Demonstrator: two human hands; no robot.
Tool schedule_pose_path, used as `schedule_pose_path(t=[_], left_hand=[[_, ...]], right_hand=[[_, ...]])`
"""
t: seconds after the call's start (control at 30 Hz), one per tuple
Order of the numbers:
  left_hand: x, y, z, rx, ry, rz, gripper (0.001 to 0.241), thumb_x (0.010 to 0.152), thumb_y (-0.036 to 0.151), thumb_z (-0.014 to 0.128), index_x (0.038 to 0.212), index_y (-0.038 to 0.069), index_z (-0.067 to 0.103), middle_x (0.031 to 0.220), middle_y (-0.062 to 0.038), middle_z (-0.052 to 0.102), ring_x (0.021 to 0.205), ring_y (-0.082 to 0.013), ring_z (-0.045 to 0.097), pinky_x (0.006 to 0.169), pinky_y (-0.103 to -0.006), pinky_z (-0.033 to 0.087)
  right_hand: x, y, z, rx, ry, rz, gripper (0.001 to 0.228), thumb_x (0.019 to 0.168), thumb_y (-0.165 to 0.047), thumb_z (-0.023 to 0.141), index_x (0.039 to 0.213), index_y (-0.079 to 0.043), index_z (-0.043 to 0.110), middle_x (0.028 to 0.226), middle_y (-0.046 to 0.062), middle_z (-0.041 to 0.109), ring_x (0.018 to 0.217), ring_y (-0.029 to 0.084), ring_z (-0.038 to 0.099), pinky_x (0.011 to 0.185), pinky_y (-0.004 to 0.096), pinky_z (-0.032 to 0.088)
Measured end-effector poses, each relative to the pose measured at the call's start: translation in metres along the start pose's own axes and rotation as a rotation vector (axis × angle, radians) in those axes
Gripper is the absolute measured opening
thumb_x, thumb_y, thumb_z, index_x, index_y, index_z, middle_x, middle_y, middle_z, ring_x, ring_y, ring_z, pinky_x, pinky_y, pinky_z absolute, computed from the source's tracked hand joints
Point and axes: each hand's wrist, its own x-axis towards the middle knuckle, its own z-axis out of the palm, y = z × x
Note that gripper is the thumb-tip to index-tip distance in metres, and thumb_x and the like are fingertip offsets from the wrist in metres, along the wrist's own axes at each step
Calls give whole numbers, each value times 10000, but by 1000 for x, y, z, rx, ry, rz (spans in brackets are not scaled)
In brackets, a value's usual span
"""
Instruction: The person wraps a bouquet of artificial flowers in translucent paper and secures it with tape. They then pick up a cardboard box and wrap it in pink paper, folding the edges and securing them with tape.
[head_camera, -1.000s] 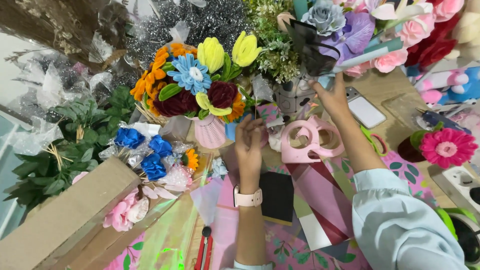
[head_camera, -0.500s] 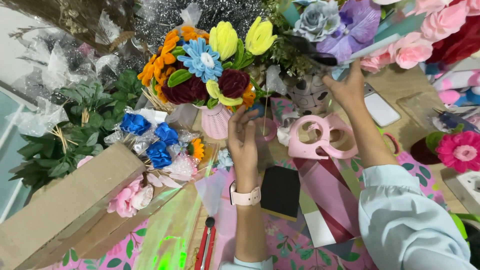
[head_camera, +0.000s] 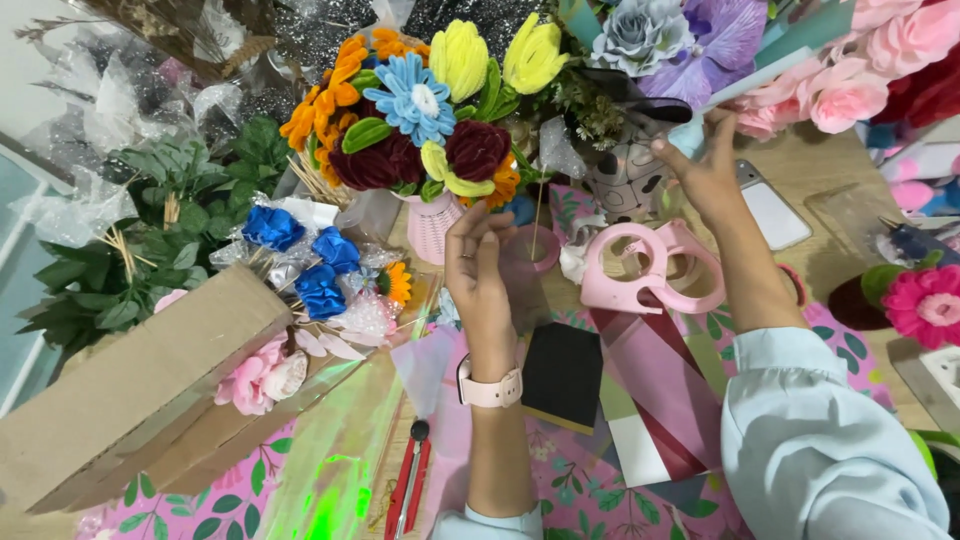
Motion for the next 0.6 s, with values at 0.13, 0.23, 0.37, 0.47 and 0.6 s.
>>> schedule_pose_path(t=[0.13,0.23,0.37,0.47,0.6], left_hand=[[-2,13,-7,-30,79,58,329,998,16,462,1309,25,569,1038,-132,688,929,-167,642,918,-313,512],[-1,21,-17,-44,157,91,325,1002,69,483,1315,25,558,1042,-141,686,913,-178,643,891,-322,502],[1,32,-31,-241,144,103,277,1006,81,514,1271,16,563,1036,-133,683,1029,-235,670,940,-360,553],[-2,39,-37,-239,135,71,282,1006,113,538,1273,32,575,1049,-124,687,1042,-206,658,950,-342,543],[1,33,-38,-308,145,36,325,992,130,546,1292,5,559,1061,-141,681,1029,-202,650,951,-367,547]], right_hand=[[0,23,-5,37,13,7,554,1045,-204,756,1372,-62,332,1375,197,388,1305,370,349,981,532,430],[-2,25,-7,35,52,30,601,1096,-194,749,1449,-44,287,1495,297,314,1383,478,316,943,592,492],[-7,-6,-2,56,113,-10,604,997,-108,722,1415,-93,287,1504,201,385,1418,333,360,1174,450,289],[-10,-11,-1,63,108,-62,448,972,-95,689,1285,-113,369,1361,148,470,1304,281,432,1096,417,347],[-5,5,-4,15,153,-82,449,967,-112,711,1297,-93,407,1263,127,490,1190,255,468,1022,390,398]])
